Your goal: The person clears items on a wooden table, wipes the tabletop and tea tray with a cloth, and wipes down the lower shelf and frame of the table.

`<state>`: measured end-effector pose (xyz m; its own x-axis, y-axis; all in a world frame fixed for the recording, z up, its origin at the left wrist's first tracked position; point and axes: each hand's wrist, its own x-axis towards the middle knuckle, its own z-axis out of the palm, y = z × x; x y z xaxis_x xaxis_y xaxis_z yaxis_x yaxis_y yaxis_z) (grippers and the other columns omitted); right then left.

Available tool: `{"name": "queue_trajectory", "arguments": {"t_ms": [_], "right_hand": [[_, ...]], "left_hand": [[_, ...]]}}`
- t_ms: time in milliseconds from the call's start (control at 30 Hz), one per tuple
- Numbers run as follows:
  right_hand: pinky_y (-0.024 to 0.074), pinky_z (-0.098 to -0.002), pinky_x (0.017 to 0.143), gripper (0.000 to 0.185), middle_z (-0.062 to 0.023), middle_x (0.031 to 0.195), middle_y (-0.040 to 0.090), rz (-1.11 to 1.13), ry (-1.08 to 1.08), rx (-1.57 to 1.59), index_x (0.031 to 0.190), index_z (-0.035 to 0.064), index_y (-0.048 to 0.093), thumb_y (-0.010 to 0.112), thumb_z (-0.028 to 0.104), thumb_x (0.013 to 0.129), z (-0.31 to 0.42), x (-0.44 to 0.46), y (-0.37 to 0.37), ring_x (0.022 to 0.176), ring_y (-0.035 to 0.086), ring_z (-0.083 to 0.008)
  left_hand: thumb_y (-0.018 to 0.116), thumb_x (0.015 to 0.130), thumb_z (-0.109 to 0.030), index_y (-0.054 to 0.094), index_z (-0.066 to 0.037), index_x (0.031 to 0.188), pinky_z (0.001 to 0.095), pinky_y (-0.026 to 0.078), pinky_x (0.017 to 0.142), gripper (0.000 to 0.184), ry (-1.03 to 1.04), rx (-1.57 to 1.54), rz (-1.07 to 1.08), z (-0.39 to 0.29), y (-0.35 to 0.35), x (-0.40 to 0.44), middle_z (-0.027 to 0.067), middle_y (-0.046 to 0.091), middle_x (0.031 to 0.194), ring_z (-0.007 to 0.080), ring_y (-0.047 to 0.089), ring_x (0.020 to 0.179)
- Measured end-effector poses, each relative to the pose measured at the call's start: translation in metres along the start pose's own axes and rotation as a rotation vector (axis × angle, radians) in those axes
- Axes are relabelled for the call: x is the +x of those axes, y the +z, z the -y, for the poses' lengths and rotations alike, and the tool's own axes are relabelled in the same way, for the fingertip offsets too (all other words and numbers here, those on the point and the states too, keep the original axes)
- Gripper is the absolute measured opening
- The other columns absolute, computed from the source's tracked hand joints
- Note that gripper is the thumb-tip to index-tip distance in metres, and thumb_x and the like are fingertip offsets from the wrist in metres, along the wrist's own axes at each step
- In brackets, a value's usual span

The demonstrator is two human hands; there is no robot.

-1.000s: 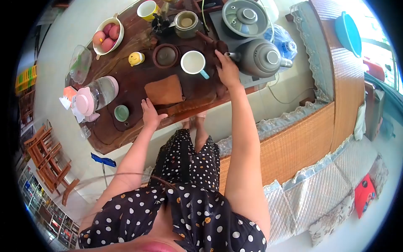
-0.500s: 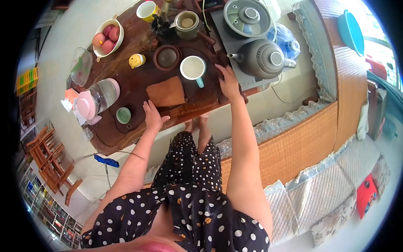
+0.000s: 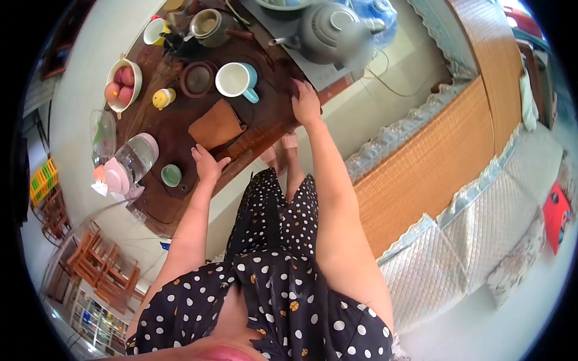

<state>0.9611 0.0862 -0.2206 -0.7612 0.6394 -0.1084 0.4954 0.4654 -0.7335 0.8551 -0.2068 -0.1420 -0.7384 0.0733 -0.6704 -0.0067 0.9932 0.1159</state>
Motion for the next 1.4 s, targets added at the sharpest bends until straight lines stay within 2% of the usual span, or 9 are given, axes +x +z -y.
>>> {"name": "queue_trajectory", "arguments": {"t_ms": [167, 300, 367, 467, 533, 667, 1033, 1233, 1400], "right_hand": [[0.0458, -0.0446, 0.091, 0.034, -0.0175, 0.122, 0.055, 0.079, 0.086, -0.145, 0.109, 0.006, 0.061, 0.056, -0.003, 0.076, -0.04, -0.072, -0.027, 0.109, 0.052, -0.0382], [0.0464, -0.0439, 0.087, 0.028, -0.02, 0.112, 0.058, -0.232, 0.366, 0.134, 0.104, 0.0041, 0.059, 0.057, -0.002, 0.077, -0.072, -0.027, -0.092, 0.103, 0.055, -0.0388], [0.0467, -0.0457, 0.085, 0.032, -0.0203, 0.108, 0.059, -0.602, 0.076, -0.186, 0.108, 0.0049, 0.057, 0.057, 0.001, 0.077, -0.115, 0.017, -0.096, 0.1, 0.056, -0.0399], [0.0426, -0.0446, 0.096, 0.05, -0.0222, 0.121, 0.051, -0.036, 0.411, -0.341, 0.125, 0.0028, 0.051, 0.059, 0.008, 0.076, -0.092, 0.046, -0.089, 0.112, 0.05, -0.0406], [0.0371, -0.0498, 0.102, 0.055, -0.0214, 0.128, 0.045, -0.249, 0.263, -0.491, 0.127, 0.0038, 0.05, 0.059, 0.009, 0.073, -0.097, 0.023, -0.031, 0.121, 0.037, -0.047], [0.0339, -0.0508, 0.106, 0.059, -0.0209, 0.136, 0.038, -0.098, 0.166, -0.433, 0.132, 0.0017, 0.046, 0.056, -0.001, 0.074, -0.024, -0.065, 0.029, 0.127, 0.032, -0.046], [0.043, -0.0459, 0.095, 0.049, -0.0191, 0.119, 0.051, 0.411, 0.151, 0.03, 0.125, 0.0027, 0.052, 0.048, -0.001, 0.076, 0.05, -0.172, 0.059, 0.105, 0.052, -0.0422], [0.0413, -0.0381, 0.102, 0.043, -0.0203, 0.123, 0.057, 0.087, 0.53, 0.525, 0.124, 0.0022, 0.055, 0.053, 0.005, 0.081, -0.026, -0.166, 0.016, 0.118, 0.053, -0.0353], [0.0385, -0.0411, 0.102, 0.045, -0.0227, 0.125, 0.054, -0.377, 0.28, 0.411, 0.128, -0.0004, 0.052, 0.056, 0.013, 0.085, -0.115, -0.036, -0.089, 0.117, 0.051, -0.0377]], "left_hand": [[0.082, 0.072, -0.021, 0.01, 0.004, 0.146, 0.0395, 0.028, 0.113, 0.106, 0.027, 0.044, 0.001, -0.002, -0.001, 0.003, 0.0261, 0.008, 0.154, 0.0379, 0.015, 0.142], [0.083, 0.072, -0.027, 0.012, 0.006, 0.145, 0.0412, 0.029, 0.111, 0.107, 0.046, 0.086, 0.0, 0.005, 0.003, 0.002, 0.0295, 0.009, 0.152, 0.0404, 0.017, 0.141], [0.083, 0.071, -0.028, 0.013, 0.007, 0.144, 0.0417, 0.03, 0.111, 0.107, 0.069, 0.088, -0.019, 0.01, 0.005, 0.002, 0.0306, 0.011, 0.151, 0.0412, 0.019, 0.14], [0.083, 0.071, -0.029, 0.014, 0.008, 0.144, 0.0425, 0.031, 0.11, 0.106, 0.089, 0.089, -0.03, 0.007, 0.005, 0.002, 0.0319, 0.012, 0.15, 0.0424, 0.02, 0.139], [0.083, 0.071, -0.029, 0.015, 0.008, 0.143, 0.043, 0.031, 0.109, 0.106, 0.096, 0.098, -0.033, 0.008, 0.004, 0.001, 0.0325, 0.013, 0.15, 0.043, 0.02, 0.139], [0.084, 0.07, -0.03, 0.015, 0.009, 0.143, 0.0435, 0.031, 0.109, 0.107, 0.113, 0.103, -0.045, 0.012, 0.008, 0.006, 0.0331, 0.013, 0.15, 0.0435, 0.02, 0.139], [0.084, 0.068, -0.036, 0.013, 0.007, 0.145, 0.042, 0.031, 0.111, 0.113, 0.077, 0.148, -0.031, 0.014, 0.008, 0.011, 0.0307, 0.016, 0.15, 0.0403, 0.021, 0.139], [0.085, 0.063, -0.043, 0.004, 0.007, 0.146, 0.0367, 0.027, 0.113, 0.126, 0.106, 0.074, -0.012, 0.025, 0.007, 0.016, 0.027, 0.006, 0.153, 0.0378, 0.019, 0.141], [0.079, 0.074, -0.036, 0.012, 0.007, 0.146, 0.0378, 0.027, 0.113, 0.107, 0.017, -0.058, -0.206, 0.032, 0.011, -0.004, 0.0264, 0.017, 0.151, 0.0353, 0.025, 0.139]]}}
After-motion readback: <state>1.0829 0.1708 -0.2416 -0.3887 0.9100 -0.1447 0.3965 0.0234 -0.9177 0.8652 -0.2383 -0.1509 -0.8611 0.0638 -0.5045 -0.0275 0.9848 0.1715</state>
